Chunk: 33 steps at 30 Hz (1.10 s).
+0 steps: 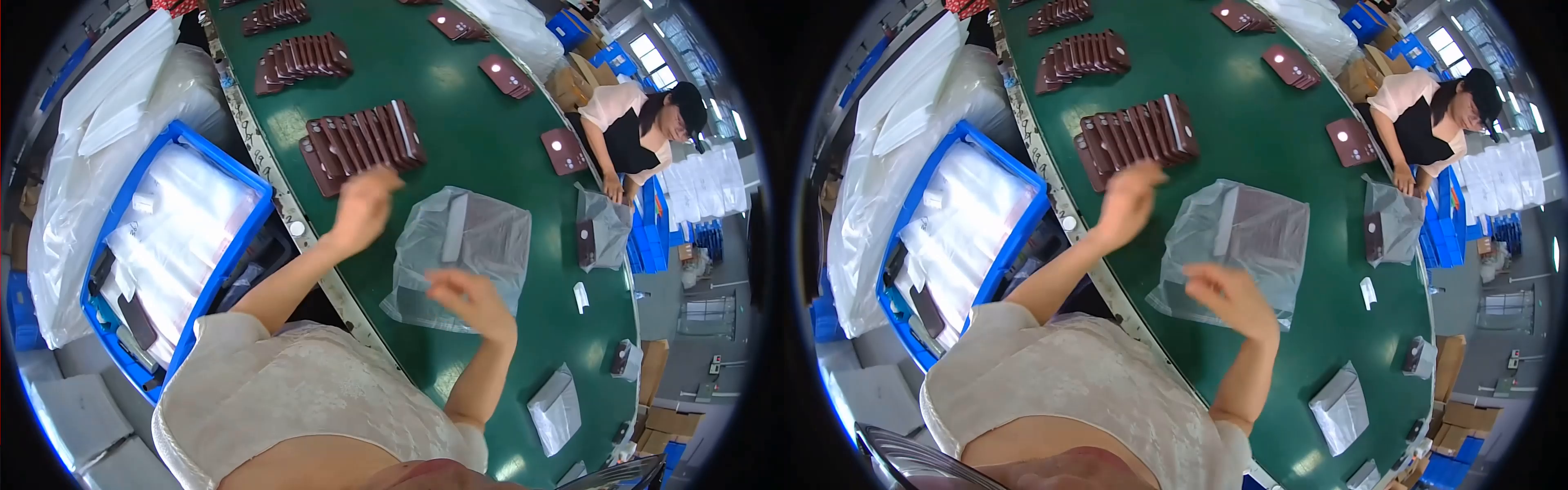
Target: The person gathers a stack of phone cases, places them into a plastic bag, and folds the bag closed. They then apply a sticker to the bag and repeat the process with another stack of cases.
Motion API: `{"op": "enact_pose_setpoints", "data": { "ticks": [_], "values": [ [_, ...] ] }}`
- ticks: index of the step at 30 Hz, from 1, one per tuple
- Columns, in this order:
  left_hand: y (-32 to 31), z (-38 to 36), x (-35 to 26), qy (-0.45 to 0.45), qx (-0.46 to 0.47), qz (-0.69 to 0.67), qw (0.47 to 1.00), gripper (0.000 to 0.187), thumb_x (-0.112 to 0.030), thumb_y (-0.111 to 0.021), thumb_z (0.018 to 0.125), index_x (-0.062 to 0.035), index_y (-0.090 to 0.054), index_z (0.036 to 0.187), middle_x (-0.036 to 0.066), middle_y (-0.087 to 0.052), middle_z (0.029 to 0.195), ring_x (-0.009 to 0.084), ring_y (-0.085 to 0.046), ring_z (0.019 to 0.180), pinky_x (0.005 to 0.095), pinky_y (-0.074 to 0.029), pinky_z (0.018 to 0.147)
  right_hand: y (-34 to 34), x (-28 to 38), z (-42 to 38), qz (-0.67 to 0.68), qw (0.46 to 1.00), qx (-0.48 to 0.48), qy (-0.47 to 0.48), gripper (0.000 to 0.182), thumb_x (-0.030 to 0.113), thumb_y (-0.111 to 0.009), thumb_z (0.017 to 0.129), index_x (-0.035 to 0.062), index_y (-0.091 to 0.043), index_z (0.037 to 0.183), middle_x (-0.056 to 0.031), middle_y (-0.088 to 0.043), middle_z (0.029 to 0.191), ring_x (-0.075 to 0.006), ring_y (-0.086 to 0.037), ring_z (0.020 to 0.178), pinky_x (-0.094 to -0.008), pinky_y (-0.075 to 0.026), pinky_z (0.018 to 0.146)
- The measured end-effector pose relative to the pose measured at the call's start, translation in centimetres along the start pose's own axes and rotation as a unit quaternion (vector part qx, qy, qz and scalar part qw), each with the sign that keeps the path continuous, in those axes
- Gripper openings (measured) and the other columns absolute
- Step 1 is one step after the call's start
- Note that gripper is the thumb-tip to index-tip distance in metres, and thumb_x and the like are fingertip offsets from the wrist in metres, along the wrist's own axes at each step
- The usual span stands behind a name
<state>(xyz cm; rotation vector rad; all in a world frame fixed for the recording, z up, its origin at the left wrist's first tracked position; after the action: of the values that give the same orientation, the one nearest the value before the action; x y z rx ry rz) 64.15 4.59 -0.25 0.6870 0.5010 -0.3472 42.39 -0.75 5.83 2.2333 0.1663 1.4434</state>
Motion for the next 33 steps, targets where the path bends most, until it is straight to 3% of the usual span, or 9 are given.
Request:
{"op": "enact_pose_setpoints", "data": {
  "ticks": [2, 4, 8, 12, 19, 24, 26, 29, 33],
  "values": [
    [5.3, -2.1, 4.4, 0.152, -0.148, 0.162, 0.964, 0.048, 0.000, -0.057, 0.088, -0.0019, -0.050, 0.136, 0.021, -0.049, 0.140, 0.0337, -0.050, 0.130, 0.0420, -0.041, 0.107, 2.2, 1.7, 4.5, -0.004, 0.995, -0.088, 0.056, 0.035, 0.024, -0.065, 0.098, 0.0003, -0.064, 0.124, -0.0079, -0.071, 0.106, -0.0106, -0.063, 0.099, -0.0255, -0.049, 0.086],
    [4.5, -6.5, 13.0, 0.387, -0.193, -0.160, 0.887, 0.047, -0.007, -0.059, 0.093, -0.0008, -0.048, 0.138, 0.015, -0.050, 0.140, 0.0288, -0.048, 0.130, 0.0386, -0.040, 0.106, 4.4, 0.5, 11.1, 0.034, 0.981, -0.164, 0.098, 0.037, 0.025, -0.064, 0.099, 0.0001, -0.062, 0.127, -0.0089, -0.070, 0.111, -0.0125, -0.063, 0.101, -0.0268, -0.050, 0.088],
    [3.6, -7.3, 16.2, 0.526, -0.290, -0.409, 0.687, 0.046, -0.019, -0.056, 0.099, 0.0017, -0.046, 0.139, 0.012, -0.055, 0.134, 0.0250, -0.052, 0.123, 0.0359, -0.040, 0.103, 6.8, -5.3, 24.1, -0.069, 0.932, -0.331, 0.128, 0.048, 0.035, -0.058, 0.099, 0.0017, -0.056, 0.134, -0.0205, -0.066, 0.121, -0.0348, -0.062, 0.114, -0.0392, -0.047, 0.100],
    [1.9, -1.4, 19.0, 0.458, -0.105, -0.202, 0.860, 0.047, -0.031, -0.056, 0.099, 0.0083, -0.050, 0.123, 0.024, -0.060, 0.122, 0.0354, -0.059, 0.114, 0.0415, -0.047, 0.097, 6.9, -7.1, 30.1, -0.069, 0.921, -0.353, 0.148, 0.057, 0.043, -0.052, 0.100, 0.0033, -0.049, 0.141, -0.0229, -0.063, 0.127, -0.0387, -0.057, 0.123, -0.0407, -0.042, 0.107],
    [-6.3, 7.5, 17.6, 0.387, 0.089, 0.134, 0.908, 0.054, -0.042, -0.049, 0.100, 0.0117, -0.049, 0.107, 0.033, -0.059, 0.116, 0.0489, -0.062, 0.101, 0.0534, -0.053, 0.084, 8.8, -6.2, 30.0, -0.067, 0.956, -0.286, -0.008, 0.061, 0.051, -0.046, 0.099, 0.0037, -0.050, 0.137, -0.0230, -0.062, 0.127, -0.0397, -0.058, 0.121, -0.0431, -0.044, 0.103],
    [-5.8, 7.0, 17.8, 0.437, 0.118, 0.015, 0.892, 0.053, -0.040, -0.054, 0.099, 0.0095, -0.049, 0.115, 0.031, -0.057, 0.121, 0.0483, -0.059, 0.108, 0.0504, -0.051, 0.091, 8.4, -5.3, 28.4, -0.118, 0.949, -0.283, -0.079, 0.061, 0.054, -0.052, 0.096, 0.0023, -0.050, 0.129, -0.0231, -0.064, 0.122, -0.0402, -0.062, 0.113, -0.0444, -0.048, 0.097],
    [-2.7, 7.7, 14.3, 0.329, 0.046, -0.004, 0.943, 0.054, -0.037, -0.058, 0.098, 0.0072, -0.044, 0.125, 0.029, -0.054, 0.126, 0.0453, -0.056, 0.115, 0.0473, -0.049, 0.097, 8.0, -4.4, 27.7, -0.126, 0.947, -0.285, -0.074, 0.061, 0.053, -0.056, 0.095, 0.0015, -0.049, 0.128, -0.0226, -0.065, 0.121, -0.0397, -0.063, 0.110, -0.0443, -0.049, 0.095],
    [0.8, 8.6, 10.6, 0.259, 0.003, -0.070, 0.963, 0.058, -0.034, -0.062, 0.097, 0.0049, -0.038, 0.133, 0.026, -0.050, 0.130, 0.0420, -0.053, 0.120, 0.0447, -0.046, 0.102, 7.4, -1.9, 24.7, 0.148, 0.911, -0.343, 0.176, 0.065, 0.042, -0.070, 0.090, -0.0013, -0.044, 0.131, -0.0207, -0.064, 0.121, -0.0355, -0.063, 0.110, -0.0412, -0.048, 0.097],
    [0.8, 6.5, 9.9, 0.215, 0.020, -0.190, 0.958, 0.066, -0.029, -0.066, 0.096, 0.0025, -0.029, 0.142, 0.024, -0.045, 0.134, 0.0372, -0.049, 0.126, 0.0423, -0.042, 0.107, 6.1, -2.0, 21.2, 0.070, 0.907, -0.377, 0.173, 0.069, 0.032, -0.078, 0.085, -0.0028, -0.041, 0.132, -0.0177, -0.060, 0.124, -0.0309, -0.061, 0.113, -0.0396, -0.046, 0.099]
  ]
}}
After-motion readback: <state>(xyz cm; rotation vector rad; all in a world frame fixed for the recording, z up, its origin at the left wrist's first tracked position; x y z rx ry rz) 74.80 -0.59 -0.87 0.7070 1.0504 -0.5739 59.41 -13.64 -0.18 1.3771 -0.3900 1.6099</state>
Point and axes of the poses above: each hand's wrist, its own z-axis towards the middle knuckle, its own y-axis out of the back of the hand, x = y × z, the point moved 8 cm from there along z, towards the middle knuckle
